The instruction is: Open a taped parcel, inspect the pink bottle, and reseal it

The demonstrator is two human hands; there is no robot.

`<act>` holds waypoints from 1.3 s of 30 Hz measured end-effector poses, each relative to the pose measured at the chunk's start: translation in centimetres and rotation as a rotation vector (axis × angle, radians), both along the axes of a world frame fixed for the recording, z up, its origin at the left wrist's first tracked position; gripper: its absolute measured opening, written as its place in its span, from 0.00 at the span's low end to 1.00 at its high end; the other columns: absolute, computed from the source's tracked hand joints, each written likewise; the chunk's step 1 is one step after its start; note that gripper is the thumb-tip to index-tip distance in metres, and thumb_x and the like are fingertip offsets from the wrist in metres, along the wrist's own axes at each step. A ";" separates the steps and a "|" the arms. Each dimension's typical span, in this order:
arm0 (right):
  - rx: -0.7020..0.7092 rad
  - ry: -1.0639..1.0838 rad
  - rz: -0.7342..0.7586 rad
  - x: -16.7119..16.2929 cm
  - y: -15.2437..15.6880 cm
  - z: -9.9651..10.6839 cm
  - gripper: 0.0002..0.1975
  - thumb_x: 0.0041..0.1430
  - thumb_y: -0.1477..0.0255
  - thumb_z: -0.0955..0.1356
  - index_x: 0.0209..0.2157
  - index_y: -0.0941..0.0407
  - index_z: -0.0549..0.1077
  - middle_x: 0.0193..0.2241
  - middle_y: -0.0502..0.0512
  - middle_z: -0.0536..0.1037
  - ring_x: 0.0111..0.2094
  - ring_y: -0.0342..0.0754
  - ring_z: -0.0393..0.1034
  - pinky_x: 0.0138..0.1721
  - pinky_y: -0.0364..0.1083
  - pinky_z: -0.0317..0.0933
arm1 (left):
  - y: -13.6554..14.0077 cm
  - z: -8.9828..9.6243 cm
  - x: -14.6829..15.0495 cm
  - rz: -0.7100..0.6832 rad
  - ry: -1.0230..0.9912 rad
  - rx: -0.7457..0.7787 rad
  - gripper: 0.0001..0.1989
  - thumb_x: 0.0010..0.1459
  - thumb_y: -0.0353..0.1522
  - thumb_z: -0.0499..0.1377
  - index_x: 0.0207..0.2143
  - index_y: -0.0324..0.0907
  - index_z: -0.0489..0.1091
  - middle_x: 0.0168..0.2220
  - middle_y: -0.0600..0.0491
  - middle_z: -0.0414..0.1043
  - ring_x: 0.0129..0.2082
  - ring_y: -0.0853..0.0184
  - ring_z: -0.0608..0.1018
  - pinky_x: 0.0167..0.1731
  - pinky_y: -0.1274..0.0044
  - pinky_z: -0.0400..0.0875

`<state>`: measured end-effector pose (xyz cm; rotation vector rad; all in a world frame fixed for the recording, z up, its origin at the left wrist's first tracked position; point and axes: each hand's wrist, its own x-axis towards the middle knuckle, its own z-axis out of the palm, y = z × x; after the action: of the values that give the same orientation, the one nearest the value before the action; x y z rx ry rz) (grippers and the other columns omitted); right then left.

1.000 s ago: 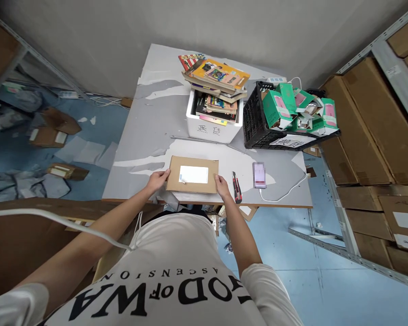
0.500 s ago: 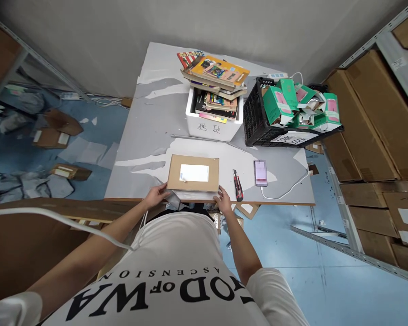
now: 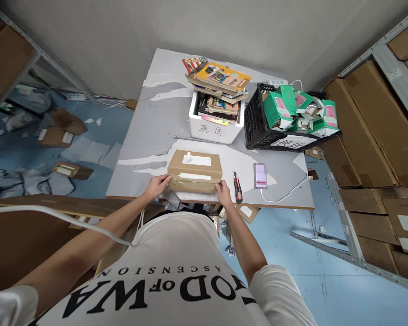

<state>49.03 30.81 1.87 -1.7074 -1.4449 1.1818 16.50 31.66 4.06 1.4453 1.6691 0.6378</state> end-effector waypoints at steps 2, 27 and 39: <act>0.019 -0.087 -0.012 0.1 1.1 1.1 0.16 0.59 0.54 0.59 0.33 0.53 0.63 0.32 0.54 0.74 0.36 0.50 0.67 0.41 0.48 0.62 | 0.9 1.0 0.4 0.019 0.058 0.051 0.26 0.57 0.49 0.50 0.34 0.38 0.78 0.31 0.53 0.78 0.36 0.60 0.76 0.36 0.77 0.66; -0.092 0.081 -0.135 2.0 1.8 -2.6 0.23 0.51 0.65 0.65 0.50 0.54 0.68 0.52 0.63 0.71 0.47 0.52 0.71 0.48 0.54 0.65 | 2.5 -1.7 -1.5 0.064 -0.147 -0.132 0.24 0.44 0.43 0.62 0.42 0.38 0.77 0.40 0.45 0.79 0.45 0.53 0.78 0.45 0.69 0.71; -0.061 0.208 -0.002 0.0 1.7 -2.1 0.22 0.50 0.60 0.69 0.45 0.54 0.66 0.45 0.60 0.75 0.48 0.52 0.70 0.52 0.53 0.62 | 1.3 -3.4 -1.0 -0.190 -0.032 -0.062 0.22 0.51 0.45 0.56 0.39 0.39 0.76 0.40 0.48 0.79 0.41 0.57 0.77 0.44 0.72 0.69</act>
<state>49.07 32.54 -0.19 -1.5731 -1.2927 1.3708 15.54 32.93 0.67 1.5187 1.4921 0.4965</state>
